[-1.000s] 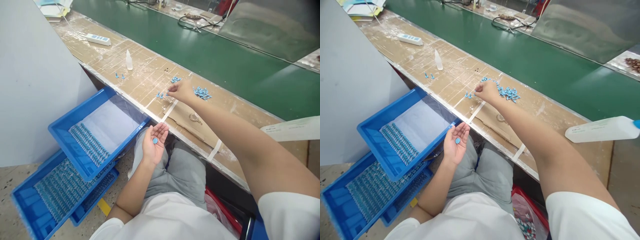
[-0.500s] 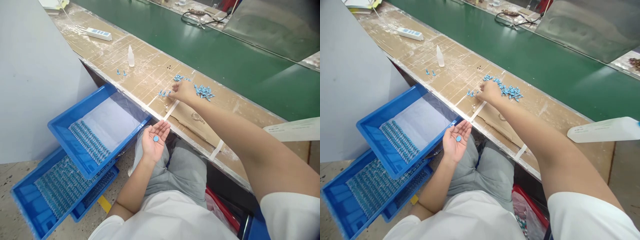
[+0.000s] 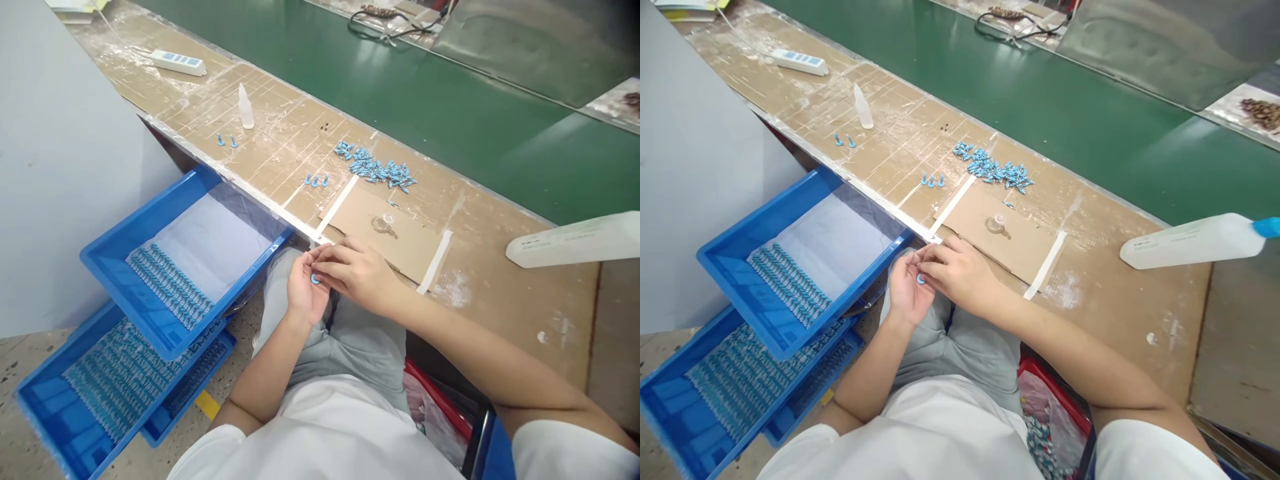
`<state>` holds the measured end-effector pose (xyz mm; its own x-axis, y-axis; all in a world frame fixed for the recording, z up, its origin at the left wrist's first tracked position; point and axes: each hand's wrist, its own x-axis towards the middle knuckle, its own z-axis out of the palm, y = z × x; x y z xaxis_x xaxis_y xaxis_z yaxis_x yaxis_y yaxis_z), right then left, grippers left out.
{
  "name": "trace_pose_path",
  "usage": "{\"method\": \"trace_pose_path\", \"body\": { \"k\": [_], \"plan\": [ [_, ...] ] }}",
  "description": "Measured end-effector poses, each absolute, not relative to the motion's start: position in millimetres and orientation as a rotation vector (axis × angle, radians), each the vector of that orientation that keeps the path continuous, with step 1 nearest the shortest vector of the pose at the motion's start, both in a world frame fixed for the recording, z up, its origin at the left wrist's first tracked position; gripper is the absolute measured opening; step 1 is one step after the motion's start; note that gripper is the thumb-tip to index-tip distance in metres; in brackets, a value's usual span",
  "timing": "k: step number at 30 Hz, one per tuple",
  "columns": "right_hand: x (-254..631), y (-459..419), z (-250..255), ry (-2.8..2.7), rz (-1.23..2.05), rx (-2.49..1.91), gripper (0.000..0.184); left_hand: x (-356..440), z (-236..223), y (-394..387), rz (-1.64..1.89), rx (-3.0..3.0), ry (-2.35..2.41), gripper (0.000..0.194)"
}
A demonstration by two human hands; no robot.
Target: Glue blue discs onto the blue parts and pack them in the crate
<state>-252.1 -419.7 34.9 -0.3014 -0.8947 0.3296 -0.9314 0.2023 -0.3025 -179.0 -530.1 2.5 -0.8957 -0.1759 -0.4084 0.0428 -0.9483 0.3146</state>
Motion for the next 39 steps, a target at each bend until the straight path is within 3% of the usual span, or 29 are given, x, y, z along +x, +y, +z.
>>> {"method": "trace_pose_path", "body": {
  "k": [6,11,13,18,23,27,33,39],
  "plan": [
    [-247.7,-402.7,31.2,-2.469,0.676,1.786,0.019,-180.3,-1.7,-514.2,-2.869,0.853,-0.547,0.031],
    [-239.9,-392.8,28.0,-2.524,1.162,1.693,0.009,-178.4,-3.2,-508.8,-2.859,0.876,-0.555,0.033],
    [-235.3,-388.9,30.2,-2.619,1.563,1.432,0.008,-176.6,-3.9,-508.5,-2.859,0.869,-0.531,0.03],
    [-223.7,-383.3,25.4,-2.483,2.635,0.24,0.025,-169.9,-8.0,-503.2,-2.908,0.665,-0.538,0.021],
    [-215.8,-387.9,8.4,-2.185,2.94,-0.335,0.044,-166.0,-13.4,-490.5,-2.932,0.58,-0.646,0.031],
    [-219.8,-380.4,19.9,-2.481,2.665,-0.02,0.043,-168.2,-13.4,-488.2,-2.939,0.583,-0.599,0.03],
    [-322.6,-337.0,40.8,-2.624,1.271,0.242,0.037,-170.7,-11.2,-495.7,-2.957,0.641,-0.467,0.024],
    [-444.1,-316.0,-0.8,-3.043,1.033,0.532,0.033,-169.2,-15.9,-495.6,-2.978,0.646,-0.448,0.024]
  ]
}}
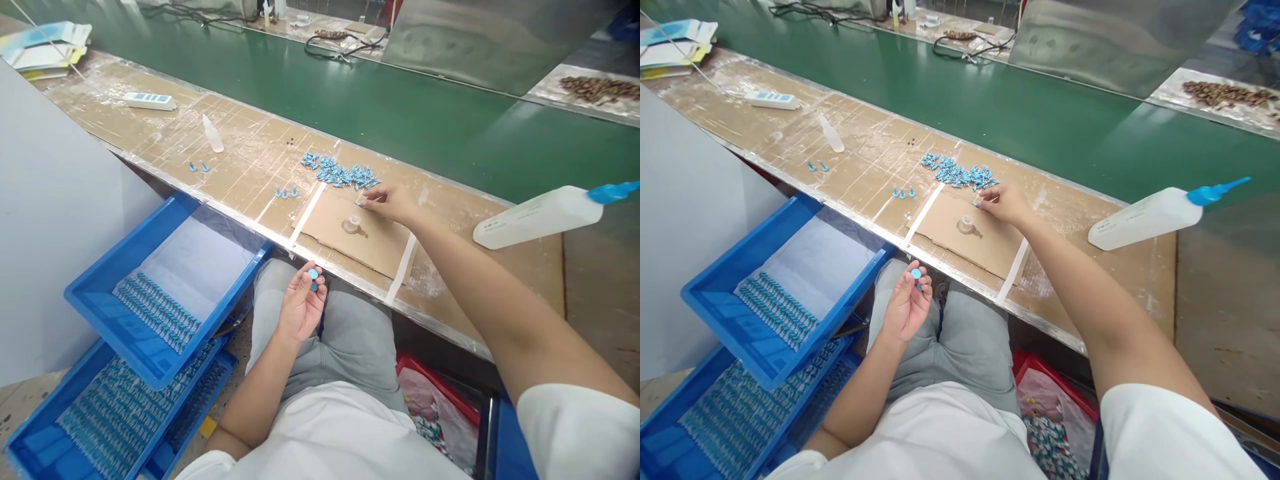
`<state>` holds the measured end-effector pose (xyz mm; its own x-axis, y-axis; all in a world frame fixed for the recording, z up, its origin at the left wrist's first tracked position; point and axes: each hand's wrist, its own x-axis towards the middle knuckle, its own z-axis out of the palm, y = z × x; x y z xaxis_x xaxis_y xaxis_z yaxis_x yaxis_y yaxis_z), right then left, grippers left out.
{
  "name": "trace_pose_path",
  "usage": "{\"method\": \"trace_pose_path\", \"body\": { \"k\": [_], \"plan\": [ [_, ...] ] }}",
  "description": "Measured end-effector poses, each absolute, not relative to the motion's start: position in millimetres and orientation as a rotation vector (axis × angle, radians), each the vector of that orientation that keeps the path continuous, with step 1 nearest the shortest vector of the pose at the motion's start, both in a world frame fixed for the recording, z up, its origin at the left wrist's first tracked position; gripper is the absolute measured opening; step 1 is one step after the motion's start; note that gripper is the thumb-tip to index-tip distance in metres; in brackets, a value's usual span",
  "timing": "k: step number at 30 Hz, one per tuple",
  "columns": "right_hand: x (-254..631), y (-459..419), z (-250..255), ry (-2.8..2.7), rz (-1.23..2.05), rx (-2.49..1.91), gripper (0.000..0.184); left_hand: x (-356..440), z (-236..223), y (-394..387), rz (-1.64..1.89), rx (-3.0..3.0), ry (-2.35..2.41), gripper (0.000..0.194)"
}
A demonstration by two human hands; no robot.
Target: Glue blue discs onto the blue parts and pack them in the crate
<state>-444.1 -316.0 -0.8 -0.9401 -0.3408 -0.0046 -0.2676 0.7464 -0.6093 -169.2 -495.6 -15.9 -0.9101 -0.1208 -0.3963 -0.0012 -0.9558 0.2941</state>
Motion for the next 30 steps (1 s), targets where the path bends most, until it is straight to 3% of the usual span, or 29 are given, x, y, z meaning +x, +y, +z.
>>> {"method": "trace_pose_path", "body": {
  "k": [7,12,30],
  "plan": [
    [-465.3,-313.0,-8.6,2.657,-0.935,-0.378,0.026,-169.7,-15.6,-496.6,-2.97,0.671,-0.489,0.025],
    [-473.1,-306.9,-2.0,2.857,-0.651,-0.275,0.014,-173.0,-17.2,-495.3,-2.96,0.697,-0.504,0.024],
    [-487.1,-314.3,4.5,2.791,-0.722,-0.234,0.021,-173.5,-13.6,-496.5,-2.969,0.746,-0.53,0.022]
  ]
}}
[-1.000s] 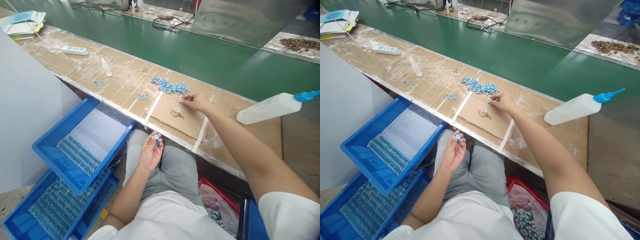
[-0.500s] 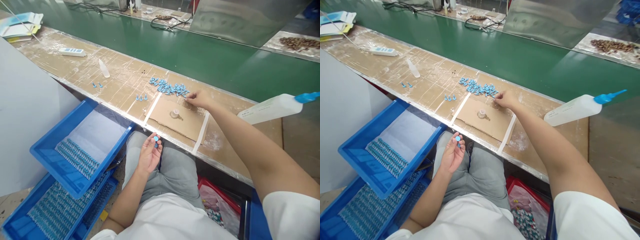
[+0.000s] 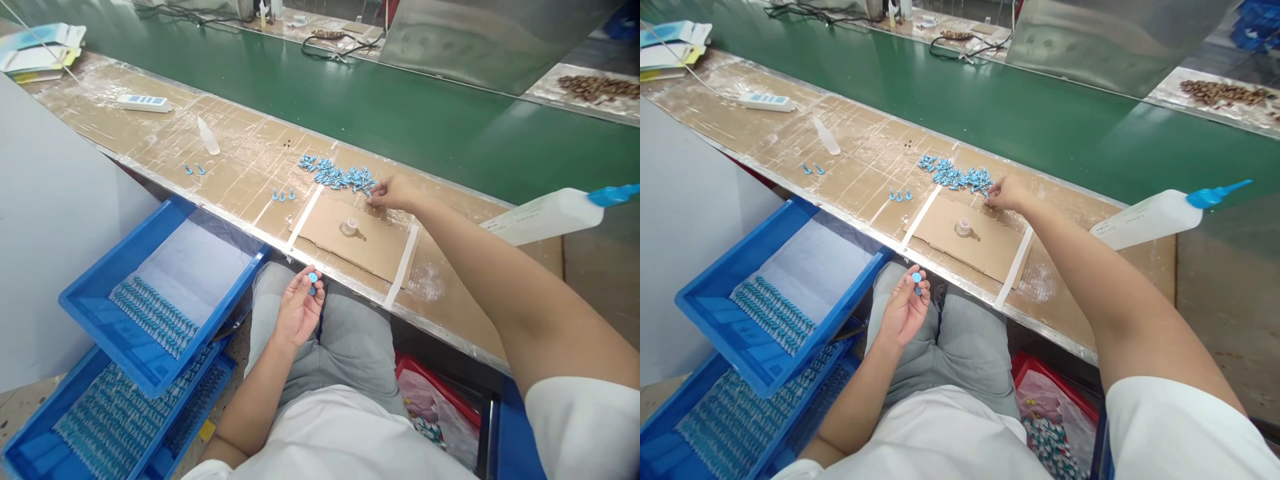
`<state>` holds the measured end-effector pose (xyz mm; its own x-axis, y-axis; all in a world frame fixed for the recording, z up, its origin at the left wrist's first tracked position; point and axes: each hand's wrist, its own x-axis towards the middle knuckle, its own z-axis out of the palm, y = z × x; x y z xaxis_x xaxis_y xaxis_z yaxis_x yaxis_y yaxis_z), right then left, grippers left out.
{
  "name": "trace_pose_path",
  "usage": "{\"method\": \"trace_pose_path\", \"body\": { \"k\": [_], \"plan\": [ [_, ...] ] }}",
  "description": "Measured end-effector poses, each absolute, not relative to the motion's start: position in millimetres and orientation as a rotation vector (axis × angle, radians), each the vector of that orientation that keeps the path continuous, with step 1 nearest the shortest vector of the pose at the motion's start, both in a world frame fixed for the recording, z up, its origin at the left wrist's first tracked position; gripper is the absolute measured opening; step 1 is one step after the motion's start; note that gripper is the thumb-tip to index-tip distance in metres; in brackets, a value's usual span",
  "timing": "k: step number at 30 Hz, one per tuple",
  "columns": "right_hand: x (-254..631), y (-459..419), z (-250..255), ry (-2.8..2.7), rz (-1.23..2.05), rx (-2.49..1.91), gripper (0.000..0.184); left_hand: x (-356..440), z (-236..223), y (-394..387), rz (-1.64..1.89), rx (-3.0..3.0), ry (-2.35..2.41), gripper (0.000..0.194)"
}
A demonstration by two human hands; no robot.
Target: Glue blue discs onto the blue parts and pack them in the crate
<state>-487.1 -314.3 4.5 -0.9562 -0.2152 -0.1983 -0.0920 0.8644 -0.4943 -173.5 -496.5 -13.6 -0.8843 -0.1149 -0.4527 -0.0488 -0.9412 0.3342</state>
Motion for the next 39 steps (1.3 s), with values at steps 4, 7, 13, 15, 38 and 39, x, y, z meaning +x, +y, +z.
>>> {"method": "trace_pose_path", "body": {
  "k": [4,7,13,15,38,39],
  "plan": [
    [-464.7,-306.5,-4.6,2.728,-1.207,-0.212,0.023,-173.1,-12.7,-497.4,-2.967,0.763,-0.49,0.02],
    [-435.3,-307.6,-8.4,2.612,-1.55,-0.205,0.028,-173.0,-13.7,-497.3,-2.965,0.769,-0.473,0.02],
    [-380.4,-321.9,-4.1,2.836,-1.643,-0.379,0.035,-172.7,-14.3,-494.3,-3.003,0.721,-0.549,0.021],
    [-371.9,-324.4,-5.4,2.911,-1.579,-0.526,0.031,-172.2,-14.4,-493.4,-3.008,0.714,-0.573,0.022],
    [-355.4,-330.9,-10.0,2.704,-2.045,-0.409,0.027,-188.9,-5.6,-487.2,-2.966,0.69,-0.574,0.02],
    [-347.1,-333.4,-3.9,2.65,-2.111,-0.405,0.028,-189.9,-3.2,-486.0,-2.969,0.672,-0.577,0.021]
  ]
}}
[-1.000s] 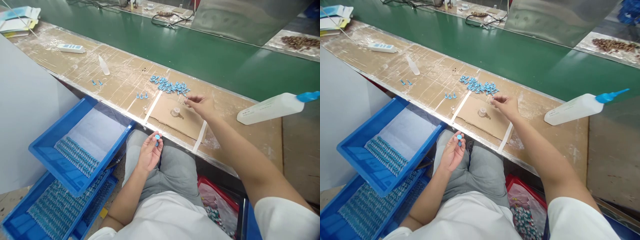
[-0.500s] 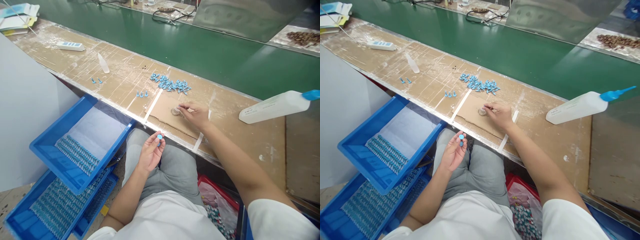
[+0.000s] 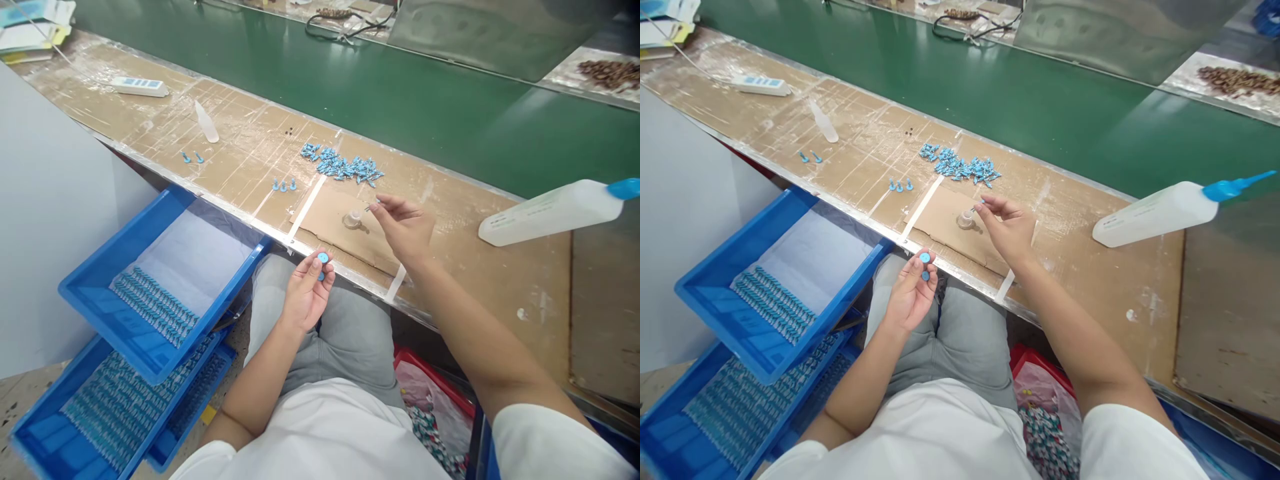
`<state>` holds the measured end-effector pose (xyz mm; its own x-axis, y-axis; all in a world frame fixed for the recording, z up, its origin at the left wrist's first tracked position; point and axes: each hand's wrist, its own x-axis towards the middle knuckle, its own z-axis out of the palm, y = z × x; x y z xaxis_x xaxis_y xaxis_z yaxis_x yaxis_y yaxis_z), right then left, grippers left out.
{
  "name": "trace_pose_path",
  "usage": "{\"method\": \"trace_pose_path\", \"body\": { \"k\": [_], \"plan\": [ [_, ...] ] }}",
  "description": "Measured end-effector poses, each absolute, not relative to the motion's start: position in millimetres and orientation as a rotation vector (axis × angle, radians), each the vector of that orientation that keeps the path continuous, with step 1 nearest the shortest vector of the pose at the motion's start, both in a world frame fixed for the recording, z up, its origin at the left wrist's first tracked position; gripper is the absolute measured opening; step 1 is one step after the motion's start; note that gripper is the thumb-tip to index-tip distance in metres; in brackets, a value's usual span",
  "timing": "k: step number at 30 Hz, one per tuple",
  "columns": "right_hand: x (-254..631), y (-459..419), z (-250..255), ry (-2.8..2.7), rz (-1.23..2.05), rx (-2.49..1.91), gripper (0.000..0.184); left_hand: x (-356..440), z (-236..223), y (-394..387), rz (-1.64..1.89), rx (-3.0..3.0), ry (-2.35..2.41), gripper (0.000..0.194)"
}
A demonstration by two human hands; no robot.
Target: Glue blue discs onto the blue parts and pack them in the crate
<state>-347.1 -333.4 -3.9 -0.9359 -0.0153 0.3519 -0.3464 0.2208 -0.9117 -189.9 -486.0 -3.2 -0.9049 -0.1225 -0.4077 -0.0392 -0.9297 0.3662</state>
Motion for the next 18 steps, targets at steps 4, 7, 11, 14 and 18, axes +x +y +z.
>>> {"method": "trace_pose_path", "body": {
  "k": [4,7,11,14,18],
  "plan": [
    [-295.1,-349.4,27.1,-2.092,1.945,0.377,0.023,-190.5,6.5,-480.4,-2.982,0.545,-0.619,0.023],
    [-257.1,-361.9,40.8,-2.041,2.071,0.437,0.018,-188.6,11.5,-476.8,-2.953,0.511,-0.705,0.024],
    [-233.1,-370.5,37.2,-2.0,2.169,0.486,0.016,-185.4,13.1,-474.5,-2.906,0.532,-0.797,0.026],
    [-228.8,-372.2,29.2,-1.975,2.151,0.505,0.018,-183.3,12.5,-474.5,-2.898,0.526,-0.803,0.027],
    [-225.8,-372.9,24.2,-2.013,2.053,0.513,0.02,-181.1,12.7,-475.3,-2.897,0.49,-0.791,0.027]
  ]
}}
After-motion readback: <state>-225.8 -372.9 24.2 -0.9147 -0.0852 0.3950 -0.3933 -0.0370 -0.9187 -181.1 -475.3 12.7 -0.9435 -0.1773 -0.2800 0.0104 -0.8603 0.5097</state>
